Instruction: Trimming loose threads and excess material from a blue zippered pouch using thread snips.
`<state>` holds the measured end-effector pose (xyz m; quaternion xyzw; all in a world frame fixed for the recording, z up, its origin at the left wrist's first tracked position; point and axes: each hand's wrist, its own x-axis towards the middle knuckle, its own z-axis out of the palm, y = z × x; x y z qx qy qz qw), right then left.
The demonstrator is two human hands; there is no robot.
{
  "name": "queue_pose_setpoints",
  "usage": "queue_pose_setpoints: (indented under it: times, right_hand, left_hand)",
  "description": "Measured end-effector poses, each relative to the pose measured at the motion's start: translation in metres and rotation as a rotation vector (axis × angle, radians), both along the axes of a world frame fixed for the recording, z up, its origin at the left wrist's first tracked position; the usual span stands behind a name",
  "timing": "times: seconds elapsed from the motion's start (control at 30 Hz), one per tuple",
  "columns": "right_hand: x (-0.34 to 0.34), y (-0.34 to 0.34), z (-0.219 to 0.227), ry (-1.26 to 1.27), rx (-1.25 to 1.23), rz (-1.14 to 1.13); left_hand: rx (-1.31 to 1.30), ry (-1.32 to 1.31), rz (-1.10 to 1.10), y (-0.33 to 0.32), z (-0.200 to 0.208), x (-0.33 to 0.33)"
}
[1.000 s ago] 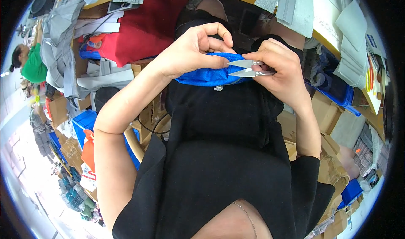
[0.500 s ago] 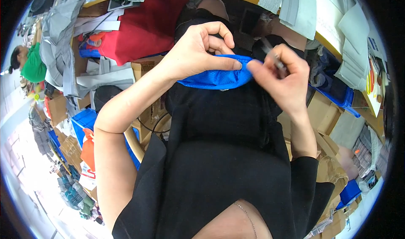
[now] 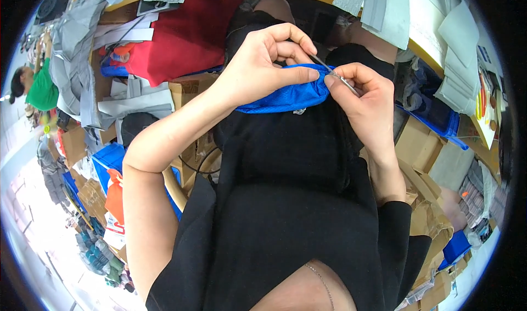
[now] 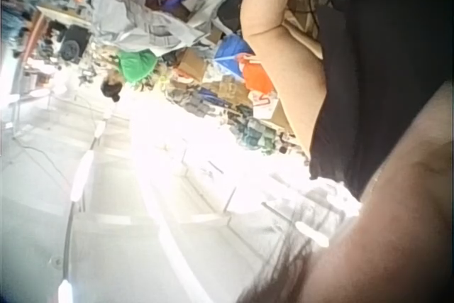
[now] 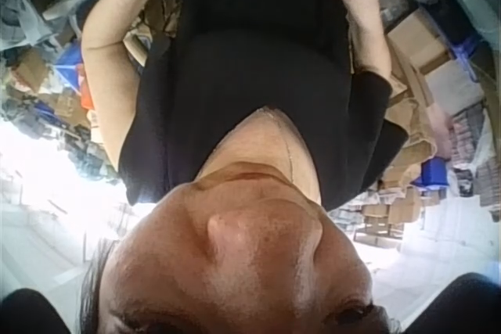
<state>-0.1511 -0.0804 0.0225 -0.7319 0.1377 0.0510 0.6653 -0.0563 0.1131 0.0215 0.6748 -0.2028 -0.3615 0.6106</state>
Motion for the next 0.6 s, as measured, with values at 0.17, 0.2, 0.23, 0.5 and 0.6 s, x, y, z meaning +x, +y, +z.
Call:
queue_pose_setpoints:
  times: [0.17,0.2,0.23,0.5,0.6]
  right_hand:
    - [0.007,-0.003,0.001,0.098,0.160,0.033]
    - [0.007,-0.005,0.001,0.125,0.197,0.041]
    - [0.007,-0.006,0.000,0.151,0.235,0.053]
    - [0.010,-0.008,0.003,-0.314,-0.076,0.048]
    - [0.018,-0.016,-0.002,-0.610,-0.473,0.251]
  left_hand:
    - [-0.199,0.316,0.080,-0.001,-0.008,-0.001]
    - [-0.200,0.317,0.078,-0.002,-0.009,-0.001]
    - [-0.214,0.337,0.076,-0.003,-0.009,-0.001]
    - [-0.159,0.324,0.053,0.004,-0.006,0.004]
    - [-0.145,0.275,0.002,0.004,-0.006,0.005]
